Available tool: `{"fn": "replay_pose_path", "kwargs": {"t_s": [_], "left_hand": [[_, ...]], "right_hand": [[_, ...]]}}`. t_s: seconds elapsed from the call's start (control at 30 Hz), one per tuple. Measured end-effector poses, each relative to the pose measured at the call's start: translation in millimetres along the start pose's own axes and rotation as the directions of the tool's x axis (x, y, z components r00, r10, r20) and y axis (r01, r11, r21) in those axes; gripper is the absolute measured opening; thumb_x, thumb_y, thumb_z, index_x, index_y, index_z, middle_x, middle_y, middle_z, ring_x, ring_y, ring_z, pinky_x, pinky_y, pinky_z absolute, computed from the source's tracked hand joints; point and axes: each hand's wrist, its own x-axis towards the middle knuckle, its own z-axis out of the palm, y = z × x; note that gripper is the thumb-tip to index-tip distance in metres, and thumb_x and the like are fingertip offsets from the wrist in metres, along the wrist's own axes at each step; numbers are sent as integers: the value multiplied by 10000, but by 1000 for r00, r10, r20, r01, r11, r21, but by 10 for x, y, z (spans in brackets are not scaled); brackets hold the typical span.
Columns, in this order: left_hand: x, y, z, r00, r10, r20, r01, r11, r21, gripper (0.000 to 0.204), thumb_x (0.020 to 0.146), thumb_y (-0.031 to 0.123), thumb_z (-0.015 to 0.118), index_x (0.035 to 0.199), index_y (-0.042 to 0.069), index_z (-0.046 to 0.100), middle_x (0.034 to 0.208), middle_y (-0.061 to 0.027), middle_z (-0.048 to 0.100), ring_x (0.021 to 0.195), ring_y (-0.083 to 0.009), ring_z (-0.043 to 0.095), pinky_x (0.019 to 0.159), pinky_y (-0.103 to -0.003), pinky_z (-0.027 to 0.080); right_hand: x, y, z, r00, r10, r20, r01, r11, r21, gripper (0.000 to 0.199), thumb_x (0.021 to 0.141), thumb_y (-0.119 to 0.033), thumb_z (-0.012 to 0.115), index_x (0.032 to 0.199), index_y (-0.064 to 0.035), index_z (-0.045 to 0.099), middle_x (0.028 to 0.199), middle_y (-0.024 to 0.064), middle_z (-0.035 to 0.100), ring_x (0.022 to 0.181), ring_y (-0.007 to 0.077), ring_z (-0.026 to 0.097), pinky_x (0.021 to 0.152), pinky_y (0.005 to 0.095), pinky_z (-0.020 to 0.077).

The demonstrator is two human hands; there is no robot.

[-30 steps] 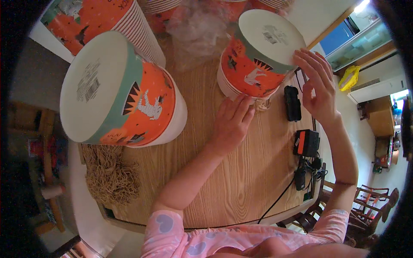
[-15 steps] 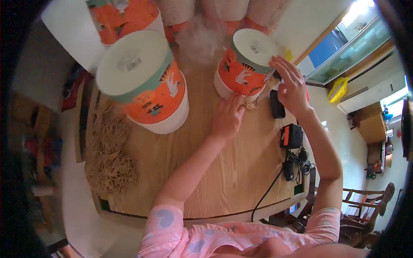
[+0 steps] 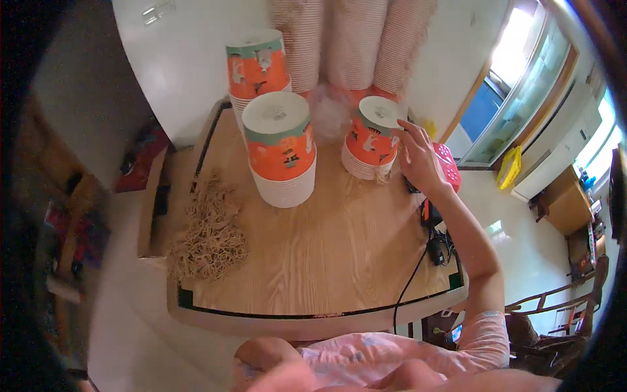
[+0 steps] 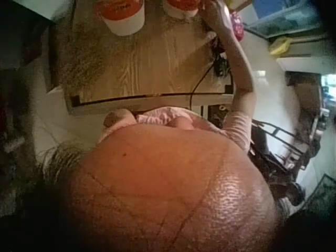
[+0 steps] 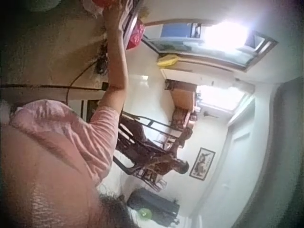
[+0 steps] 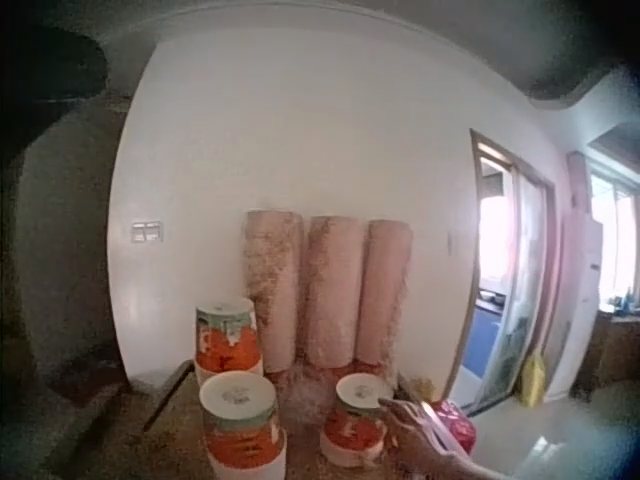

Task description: Tying rubber bands around the rims of paper cups to secure them.

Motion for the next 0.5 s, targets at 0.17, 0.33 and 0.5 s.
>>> {"fn": "replay_pose_path", "kwargs": {"t_s": [0.17, 0.33, 0.5], "left_hand": [[287, 17, -171, 969, 245, -46, -243, 969, 40, 37, 741, 113, 623, 762, 118, 593, 722, -23, 564, 534, -157, 518, 516, -328, 412], [450, 18, -293, 890, 446, -96, -439, 895, 84, 32, 744, 112, 619, 762, 113, 593, 712, -29, 566, 536, -160, 523, 514, -327, 415], [593, 33, -415, 790, 610, -63, -602, 790, 113, 27, 747, 110, 615, 761, 108, 593, 701, -35, 568, 538, -162, 527, 512, -326, 418]], "right_hand": [[-173, -179, 278, 966, 155, -207, -112, 972, 204, 269, 768, 33, 492, 1017, -35, 570, 1028, 159, 567, 946, 335, 543, 823, 383, 441], [-881, 237, 1239, 868, 494, -49, -458, 834, 308, 310, 761, -33, 564, 1069, -40, 524, 1027, 169, 526, 1016, 353, 505, 863, 412, 426], [-801, 154, 1536, 868, 381, -318, -332, 922, 196, 289, 763, -59, 603, 1040, -43, 520, 1007, 152, 538, 973, 352, 523, 814, 413, 439]]}}
